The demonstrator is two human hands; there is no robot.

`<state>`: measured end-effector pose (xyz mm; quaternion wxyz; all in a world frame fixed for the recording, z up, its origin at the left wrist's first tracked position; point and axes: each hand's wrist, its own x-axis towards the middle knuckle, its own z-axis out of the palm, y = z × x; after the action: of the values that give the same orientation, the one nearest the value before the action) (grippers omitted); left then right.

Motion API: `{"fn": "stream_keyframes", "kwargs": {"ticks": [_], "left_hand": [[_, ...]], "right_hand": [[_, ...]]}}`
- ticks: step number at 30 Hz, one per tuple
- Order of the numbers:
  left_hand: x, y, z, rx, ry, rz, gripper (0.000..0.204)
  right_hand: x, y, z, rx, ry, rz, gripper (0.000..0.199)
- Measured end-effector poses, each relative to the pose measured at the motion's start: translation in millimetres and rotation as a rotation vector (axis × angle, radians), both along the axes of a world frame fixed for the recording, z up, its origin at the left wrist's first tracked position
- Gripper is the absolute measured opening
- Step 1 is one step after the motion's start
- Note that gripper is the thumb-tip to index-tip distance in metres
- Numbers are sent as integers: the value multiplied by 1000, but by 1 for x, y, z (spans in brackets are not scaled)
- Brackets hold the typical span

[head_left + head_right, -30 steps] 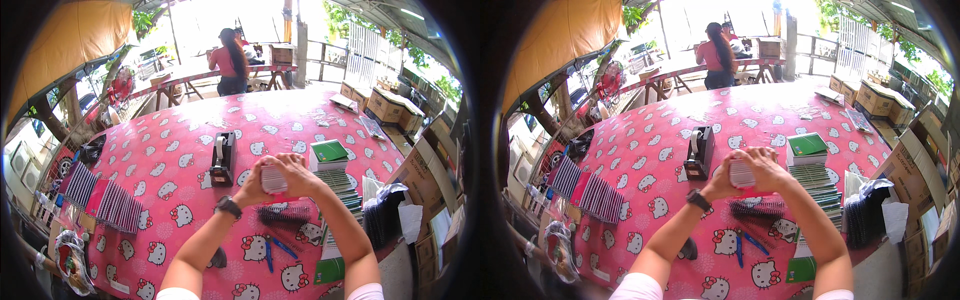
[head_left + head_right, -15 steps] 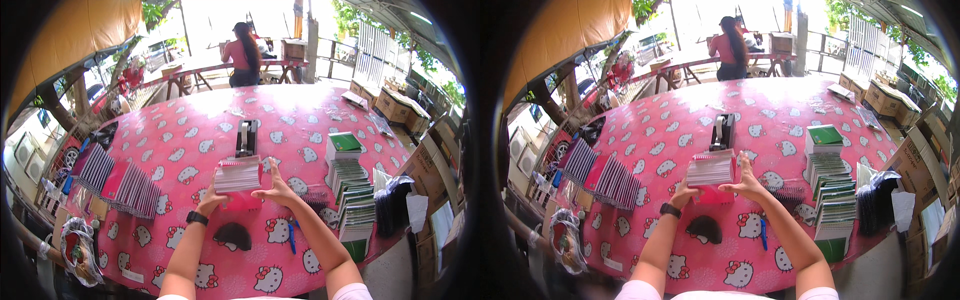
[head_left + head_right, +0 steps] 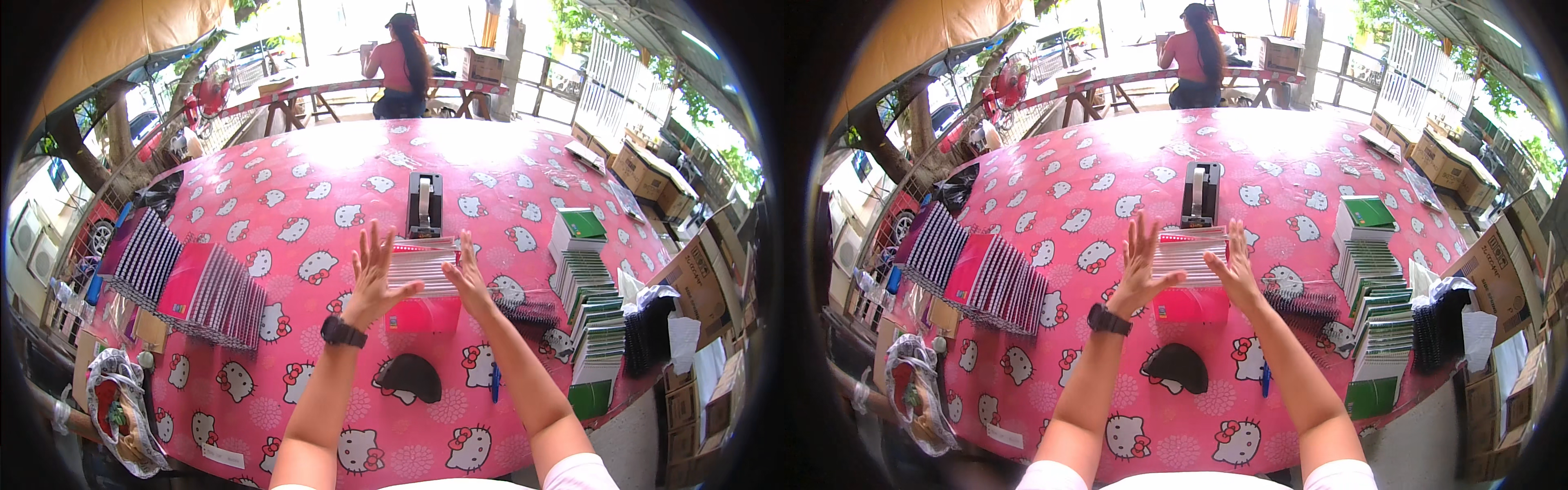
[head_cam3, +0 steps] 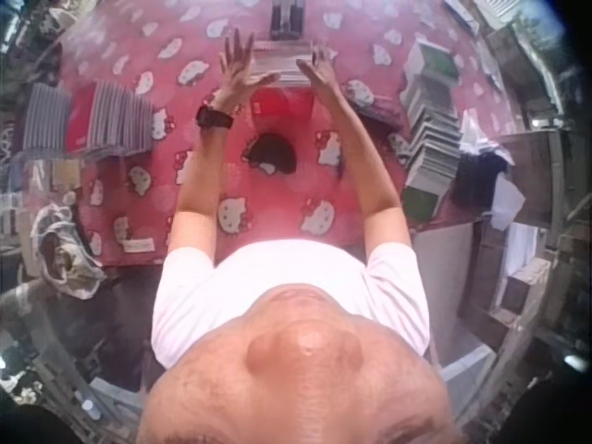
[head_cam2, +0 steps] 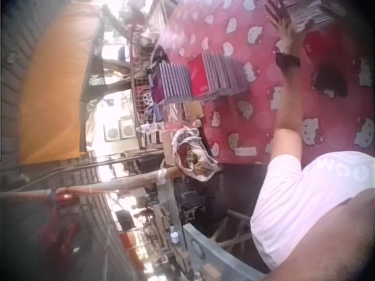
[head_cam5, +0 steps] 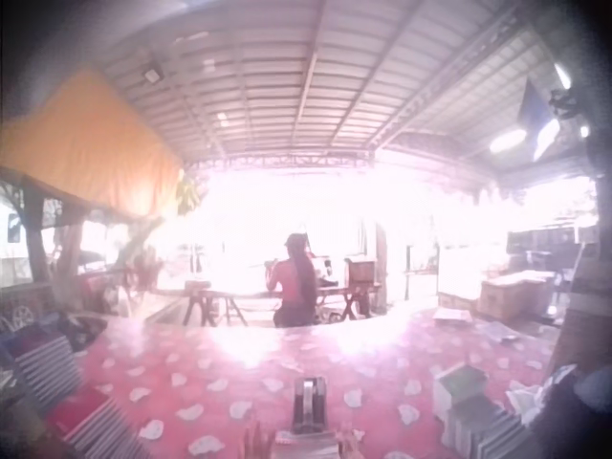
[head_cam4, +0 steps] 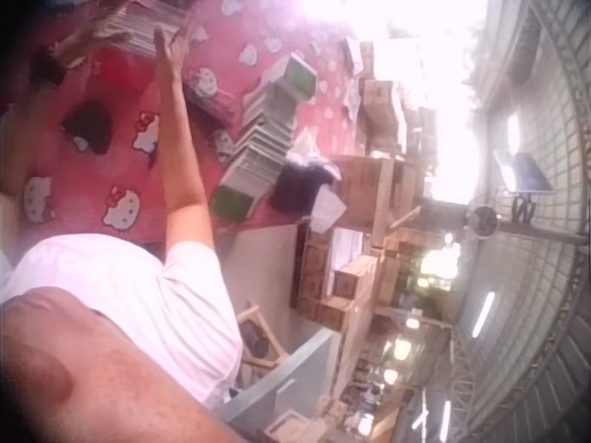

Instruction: The person repeatedly picks up a small pink notebook and a black spiral binding, aligns the binding with the notebook spine, and presses the binding into place. Finished notebooks are stacked on the table. The person handles notebooks and bindings one at a time throughout the clip.

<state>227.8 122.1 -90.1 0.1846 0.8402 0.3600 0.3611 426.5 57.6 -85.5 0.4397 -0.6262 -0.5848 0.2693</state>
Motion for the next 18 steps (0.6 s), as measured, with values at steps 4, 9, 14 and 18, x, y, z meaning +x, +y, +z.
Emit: {"fn": "stream_keyframes", "kwargs": {"ticks": [4, 9, 14, 18], "left_hand": [[-7, 3, 14, -211, 382, 146, 93], [-10, 5, -25, -442, -273, 17, 88], [-3, 8, -44, -805, -735, -252, 85], [-4, 21, -52, -738, -719, -295, 85]], "right_hand": [[1, 11, 9, -207, -573, -56, 90], [18, 21, -18, -66, 30, -11, 93], [-9, 6, -8, -31, 548, 76, 97], [7, 8, -14, 31, 513, 116, 96]]}}
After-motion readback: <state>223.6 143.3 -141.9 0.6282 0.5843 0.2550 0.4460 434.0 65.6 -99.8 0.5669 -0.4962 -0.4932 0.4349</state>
